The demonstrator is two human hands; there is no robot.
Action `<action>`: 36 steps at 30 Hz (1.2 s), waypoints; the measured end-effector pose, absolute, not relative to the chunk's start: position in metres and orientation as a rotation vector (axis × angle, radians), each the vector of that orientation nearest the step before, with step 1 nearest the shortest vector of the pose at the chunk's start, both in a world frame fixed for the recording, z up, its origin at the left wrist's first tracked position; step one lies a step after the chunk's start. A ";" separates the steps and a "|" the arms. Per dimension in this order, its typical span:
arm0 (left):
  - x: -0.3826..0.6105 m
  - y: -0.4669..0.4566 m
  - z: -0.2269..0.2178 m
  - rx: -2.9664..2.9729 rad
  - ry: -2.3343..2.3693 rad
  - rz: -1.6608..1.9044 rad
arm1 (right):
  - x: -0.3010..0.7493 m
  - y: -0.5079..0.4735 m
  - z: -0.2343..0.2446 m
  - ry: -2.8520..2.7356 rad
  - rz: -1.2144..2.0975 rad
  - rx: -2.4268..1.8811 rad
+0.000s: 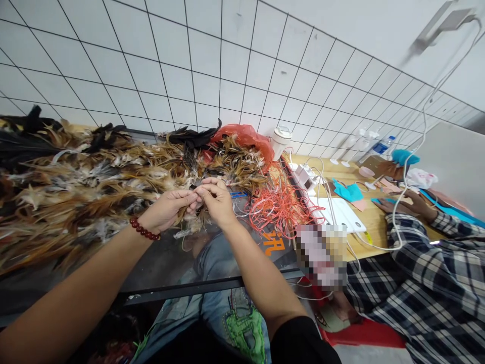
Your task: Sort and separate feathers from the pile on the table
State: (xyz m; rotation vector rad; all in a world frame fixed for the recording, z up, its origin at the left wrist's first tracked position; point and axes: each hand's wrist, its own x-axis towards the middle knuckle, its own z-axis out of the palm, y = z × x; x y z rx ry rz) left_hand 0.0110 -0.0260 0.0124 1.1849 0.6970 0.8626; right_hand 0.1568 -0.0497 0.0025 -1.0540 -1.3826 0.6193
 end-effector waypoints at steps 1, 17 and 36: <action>0.012 -0.026 0.012 1.179 0.723 0.917 | 0.160 -0.049 0.003 -1.408 0.567 -1.082; 0.002 -0.009 0.012 0.714 0.724 1.365 | 0.195 -0.054 0.007 -1.908 0.404 -2.040; -0.009 -0.001 0.022 0.726 0.723 1.577 | 0.149 -0.067 -0.007 -2.277 0.234 -1.313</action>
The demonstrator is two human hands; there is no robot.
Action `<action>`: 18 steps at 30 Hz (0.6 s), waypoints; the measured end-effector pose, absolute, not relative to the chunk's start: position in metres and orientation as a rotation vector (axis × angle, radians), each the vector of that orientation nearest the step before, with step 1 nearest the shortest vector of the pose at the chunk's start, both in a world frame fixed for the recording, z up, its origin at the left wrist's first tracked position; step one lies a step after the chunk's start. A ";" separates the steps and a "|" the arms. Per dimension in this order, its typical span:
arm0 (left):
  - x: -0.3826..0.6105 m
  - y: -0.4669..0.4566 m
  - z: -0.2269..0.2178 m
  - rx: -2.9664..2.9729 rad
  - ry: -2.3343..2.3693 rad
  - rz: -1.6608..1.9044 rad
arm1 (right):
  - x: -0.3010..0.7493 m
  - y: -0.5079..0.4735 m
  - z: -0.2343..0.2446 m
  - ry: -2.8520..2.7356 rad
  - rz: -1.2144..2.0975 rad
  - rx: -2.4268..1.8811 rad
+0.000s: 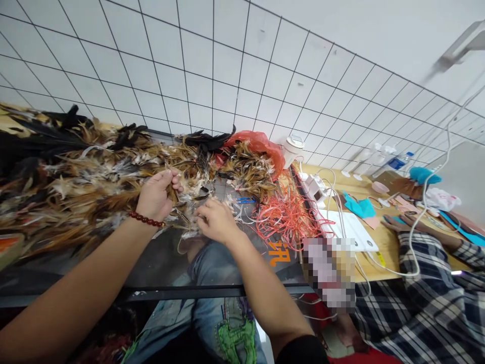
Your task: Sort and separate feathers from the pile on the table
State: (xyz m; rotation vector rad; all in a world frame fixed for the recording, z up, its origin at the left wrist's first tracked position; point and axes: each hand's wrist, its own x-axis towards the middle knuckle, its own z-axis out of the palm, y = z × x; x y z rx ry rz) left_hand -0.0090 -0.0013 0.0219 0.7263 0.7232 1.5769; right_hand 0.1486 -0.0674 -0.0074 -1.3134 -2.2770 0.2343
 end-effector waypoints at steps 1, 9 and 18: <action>-0.009 -0.001 0.022 0.731 0.720 1.578 | 0.144 -0.069 -0.008 -2.288 0.239 -1.319; -0.009 -0.001 0.019 0.758 0.709 1.600 | 0.132 -0.069 -0.011 -2.170 0.171 -1.480; 0.010 -0.014 0.011 0.685 0.762 1.426 | 0.153 -0.056 -0.017 -1.552 0.223 -1.384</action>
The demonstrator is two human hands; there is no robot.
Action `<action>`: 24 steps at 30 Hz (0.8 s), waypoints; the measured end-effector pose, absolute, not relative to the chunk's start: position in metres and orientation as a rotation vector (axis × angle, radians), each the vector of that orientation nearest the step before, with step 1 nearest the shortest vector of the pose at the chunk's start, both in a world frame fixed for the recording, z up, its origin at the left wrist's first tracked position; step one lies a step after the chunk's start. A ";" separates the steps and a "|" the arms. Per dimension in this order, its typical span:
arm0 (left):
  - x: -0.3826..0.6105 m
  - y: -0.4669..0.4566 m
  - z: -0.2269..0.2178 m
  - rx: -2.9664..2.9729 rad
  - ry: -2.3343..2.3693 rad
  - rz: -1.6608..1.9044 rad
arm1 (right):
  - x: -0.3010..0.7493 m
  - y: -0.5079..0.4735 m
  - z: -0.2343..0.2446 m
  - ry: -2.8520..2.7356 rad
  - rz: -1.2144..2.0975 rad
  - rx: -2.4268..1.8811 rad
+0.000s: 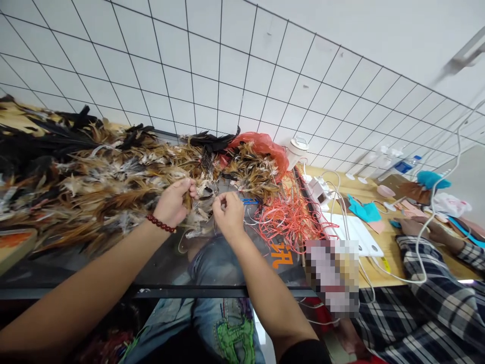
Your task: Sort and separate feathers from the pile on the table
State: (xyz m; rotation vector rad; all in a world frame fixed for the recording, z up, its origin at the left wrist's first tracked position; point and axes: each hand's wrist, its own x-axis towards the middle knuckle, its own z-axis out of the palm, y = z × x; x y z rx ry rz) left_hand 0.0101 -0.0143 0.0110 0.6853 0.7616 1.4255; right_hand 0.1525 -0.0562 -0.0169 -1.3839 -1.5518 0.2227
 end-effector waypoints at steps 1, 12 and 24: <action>0.014 -0.018 0.009 0.654 0.760 1.361 | 0.152 -0.057 -0.016 -1.538 0.213 -1.376; 0.018 -0.026 0.011 0.622 0.493 1.170 | 0.144 -0.065 -0.009 -1.590 0.329 -1.272; 0.022 -0.030 0.004 0.933 0.546 1.005 | 0.152 -0.053 -0.005 -1.096 1.101 -0.860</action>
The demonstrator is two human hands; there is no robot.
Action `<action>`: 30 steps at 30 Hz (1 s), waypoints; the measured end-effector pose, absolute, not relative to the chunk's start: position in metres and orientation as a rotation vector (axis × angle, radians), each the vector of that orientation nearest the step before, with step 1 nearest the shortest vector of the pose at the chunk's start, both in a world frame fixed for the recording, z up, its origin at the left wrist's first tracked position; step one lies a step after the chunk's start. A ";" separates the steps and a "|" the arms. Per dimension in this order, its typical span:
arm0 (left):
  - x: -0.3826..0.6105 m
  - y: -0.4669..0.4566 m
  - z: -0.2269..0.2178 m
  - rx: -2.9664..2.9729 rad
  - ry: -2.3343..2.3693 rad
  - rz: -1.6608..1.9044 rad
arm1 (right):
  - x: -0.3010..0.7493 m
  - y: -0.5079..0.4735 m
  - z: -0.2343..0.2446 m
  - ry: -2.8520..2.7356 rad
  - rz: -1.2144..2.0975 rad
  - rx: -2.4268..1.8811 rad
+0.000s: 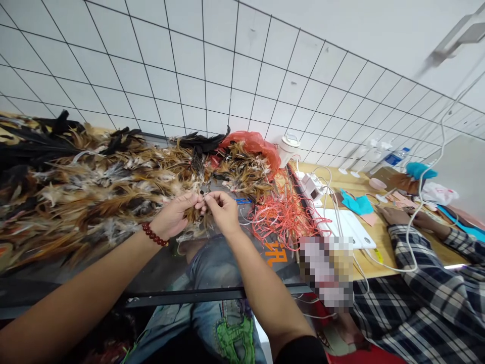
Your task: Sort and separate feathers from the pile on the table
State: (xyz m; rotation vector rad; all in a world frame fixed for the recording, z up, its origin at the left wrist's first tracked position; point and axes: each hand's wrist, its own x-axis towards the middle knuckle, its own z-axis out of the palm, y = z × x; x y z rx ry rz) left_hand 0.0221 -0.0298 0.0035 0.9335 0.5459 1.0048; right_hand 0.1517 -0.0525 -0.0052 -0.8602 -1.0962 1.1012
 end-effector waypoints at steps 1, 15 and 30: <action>0.023 -0.030 0.003 0.918 0.582 1.008 | 0.153 -0.053 -0.005 -1.099 1.093 -0.867; 0.022 -0.036 0.012 1.228 0.899 0.934 | 0.162 -0.054 -0.008 -1.387 0.590 -1.064; 0.017 -0.034 0.011 1.038 0.668 0.760 | 0.165 -0.055 -0.001 -1.051 1.494 -0.789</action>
